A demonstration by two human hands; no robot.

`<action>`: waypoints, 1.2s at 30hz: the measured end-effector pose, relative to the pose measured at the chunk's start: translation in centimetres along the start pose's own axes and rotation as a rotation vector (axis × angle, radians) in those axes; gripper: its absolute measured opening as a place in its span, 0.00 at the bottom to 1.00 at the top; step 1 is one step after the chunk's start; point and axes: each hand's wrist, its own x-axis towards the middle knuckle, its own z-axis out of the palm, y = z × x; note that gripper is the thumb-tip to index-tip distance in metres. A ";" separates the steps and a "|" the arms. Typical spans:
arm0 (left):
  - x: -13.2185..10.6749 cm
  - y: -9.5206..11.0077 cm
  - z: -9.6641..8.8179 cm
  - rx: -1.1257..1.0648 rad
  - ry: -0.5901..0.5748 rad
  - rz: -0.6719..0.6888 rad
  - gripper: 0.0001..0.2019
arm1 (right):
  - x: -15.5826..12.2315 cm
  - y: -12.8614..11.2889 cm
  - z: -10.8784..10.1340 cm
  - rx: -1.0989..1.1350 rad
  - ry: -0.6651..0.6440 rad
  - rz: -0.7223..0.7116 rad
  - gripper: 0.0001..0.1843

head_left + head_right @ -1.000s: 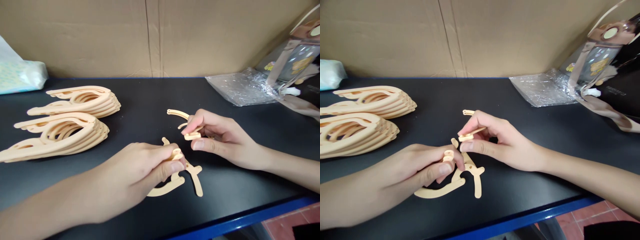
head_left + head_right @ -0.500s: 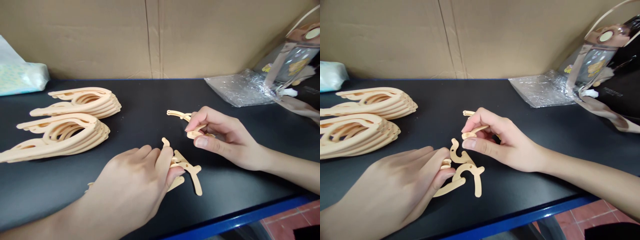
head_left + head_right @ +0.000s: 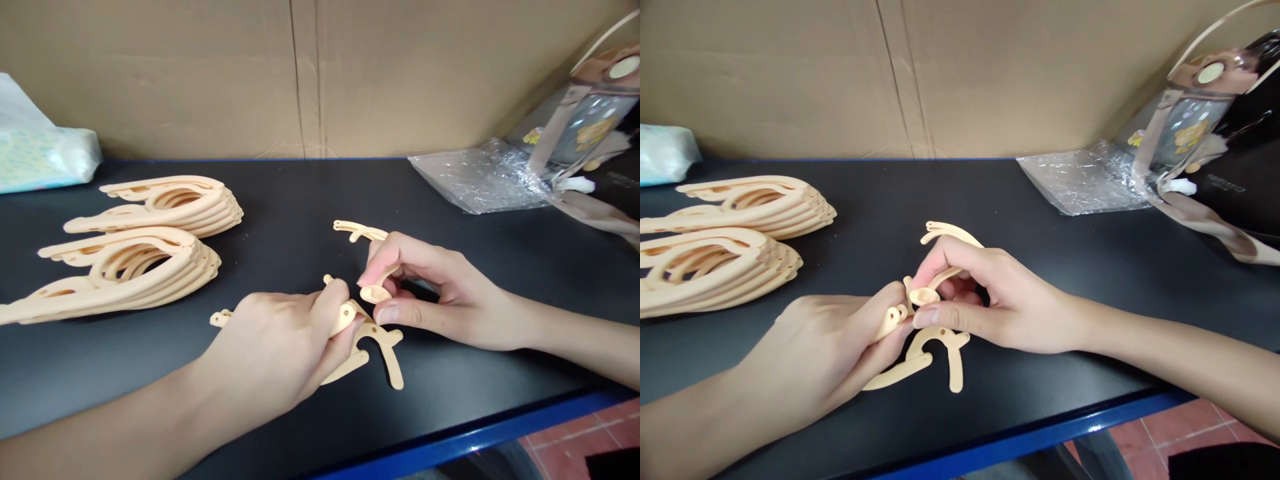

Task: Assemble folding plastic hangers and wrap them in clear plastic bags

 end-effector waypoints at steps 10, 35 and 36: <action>0.1 -0.3 -0.4 -0.066 -0.059 0.034 0.11 | 0.2 -0.1 0.1 -0.037 -0.027 0.006 0.05; 1.1 -0.1 -1.0 0.079 -0.032 0.073 0.18 | 0.1 0.3 0.6 -0.085 0.006 -0.080 0.06; 1.2 -0.1 -1.0 0.079 -0.026 0.074 0.19 | 0.1 0.3 0.5 -0.091 -0.001 -0.073 0.06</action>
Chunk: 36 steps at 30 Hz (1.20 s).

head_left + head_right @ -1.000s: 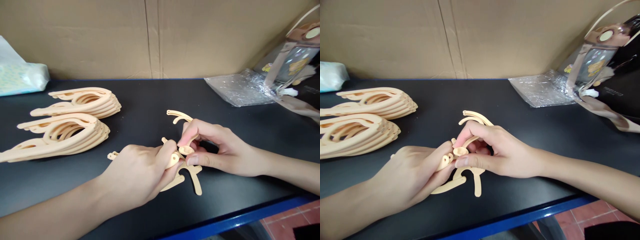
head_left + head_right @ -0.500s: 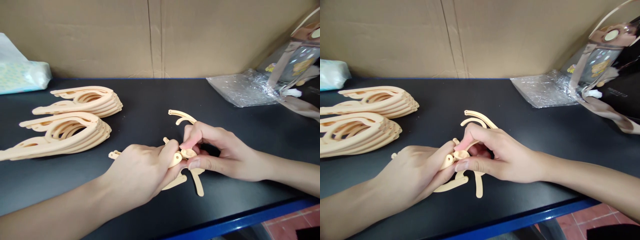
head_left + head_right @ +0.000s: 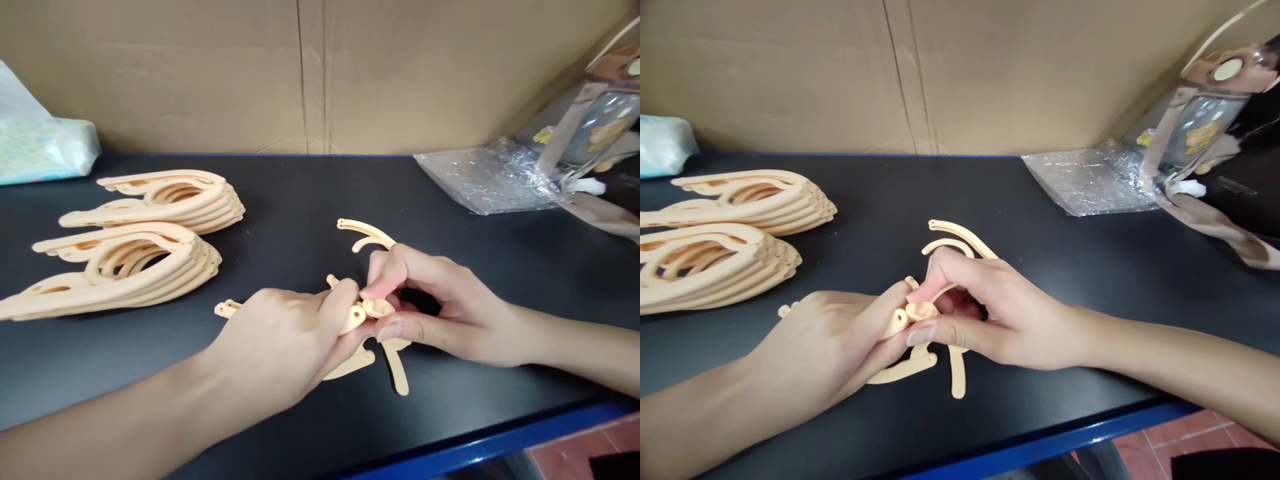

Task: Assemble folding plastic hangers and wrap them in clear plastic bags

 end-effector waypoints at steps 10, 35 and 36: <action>0.0 0.0 0.1 0.028 -0.015 0.020 0.18 | -0.1 0.1 0.1 0.000 0.002 0.006 0.06; -0.4 -0.1 0.6 0.005 -0.018 -0.023 0.17 | 0.0 0.1 0.0 -0.030 -0.036 0.005 0.06; -0.5 -0.1 0.7 0.004 -0.012 -0.032 0.16 | 0.0 0.1 0.0 -0.026 -0.042 0.007 0.06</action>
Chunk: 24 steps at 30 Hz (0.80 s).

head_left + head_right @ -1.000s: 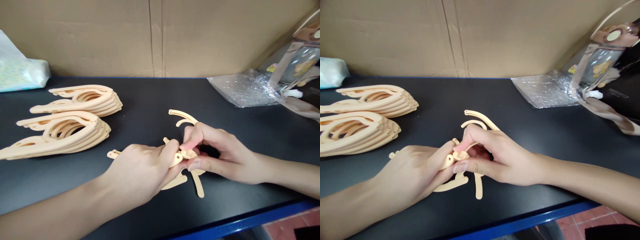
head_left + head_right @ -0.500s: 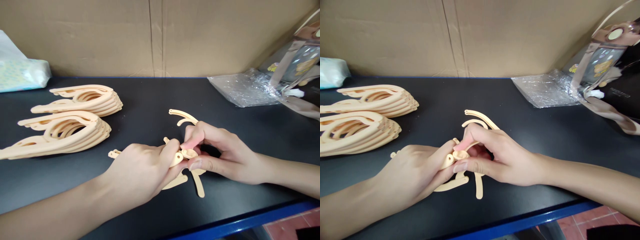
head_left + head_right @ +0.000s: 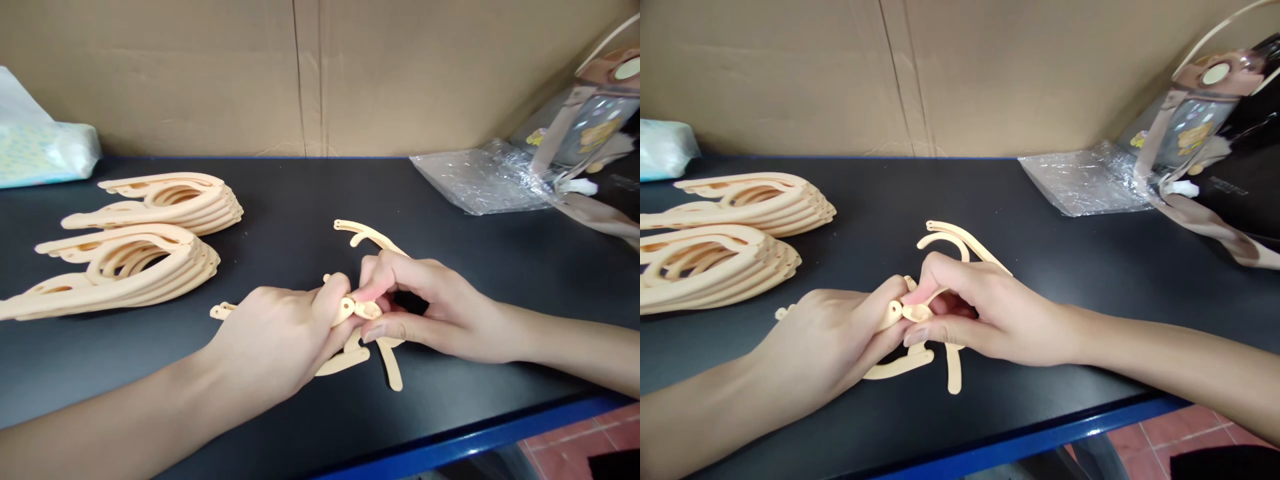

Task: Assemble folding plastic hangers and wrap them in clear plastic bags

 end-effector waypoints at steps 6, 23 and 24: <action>0.0 0.0 0.2 -0.001 0.007 0.008 0.16 | -0.2 -0.2 0.1 0.043 0.010 -0.007 0.05; 0.4 0.3 -0.2 0.036 0.034 0.038 0.17 | 0.0 0.3 0.4 0.061 0.040 -0.056 0.05; 0.3 0.3 -0.1 0.032 0.045 0.030 0.16 | 0.0 0.3 0.4 0.067 0.037 -0.059 0.05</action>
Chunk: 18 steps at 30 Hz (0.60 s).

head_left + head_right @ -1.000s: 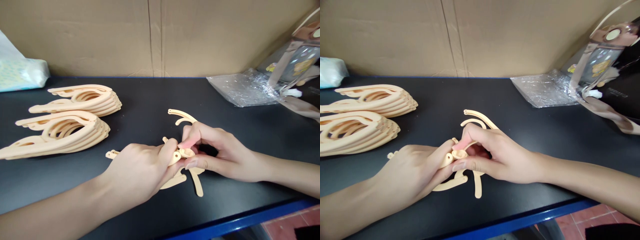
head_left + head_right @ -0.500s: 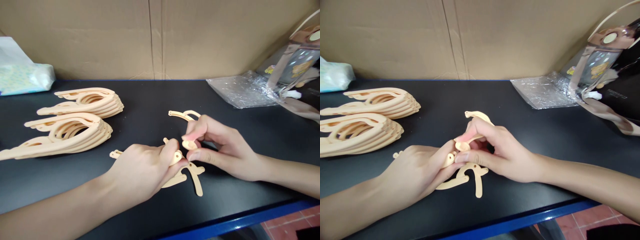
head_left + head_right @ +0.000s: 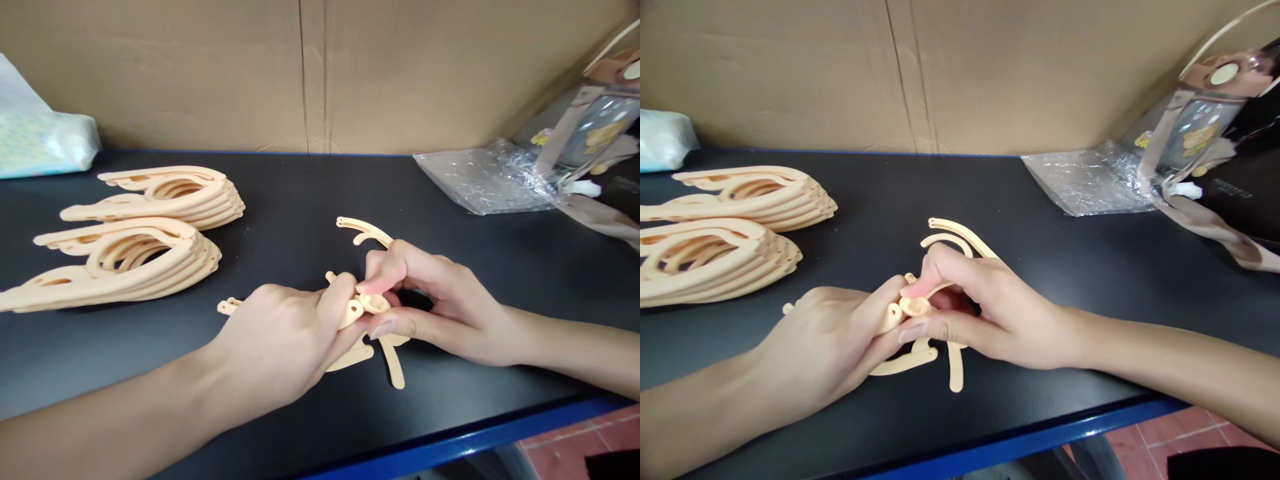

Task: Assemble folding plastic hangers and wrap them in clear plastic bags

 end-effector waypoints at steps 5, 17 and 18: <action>-0.6 0.0 0.5 -0.018 0.022 -0.050 0.15 | 0.1 0.1 0.1 -0.017 0.011 -0.008 0.05; -0.4 -0.1 0.3 -0.072 -0.030 -0.088 0.16 | 0.1 0.1 -0.4 -0.125 -0.034 -0.024 0.05; -0.6 -0.1 0.5 -0.075 -0.027 -0.097 0.16 | 0.1 0.0 -0.4 -0.117 -0.040 -0.011 0.06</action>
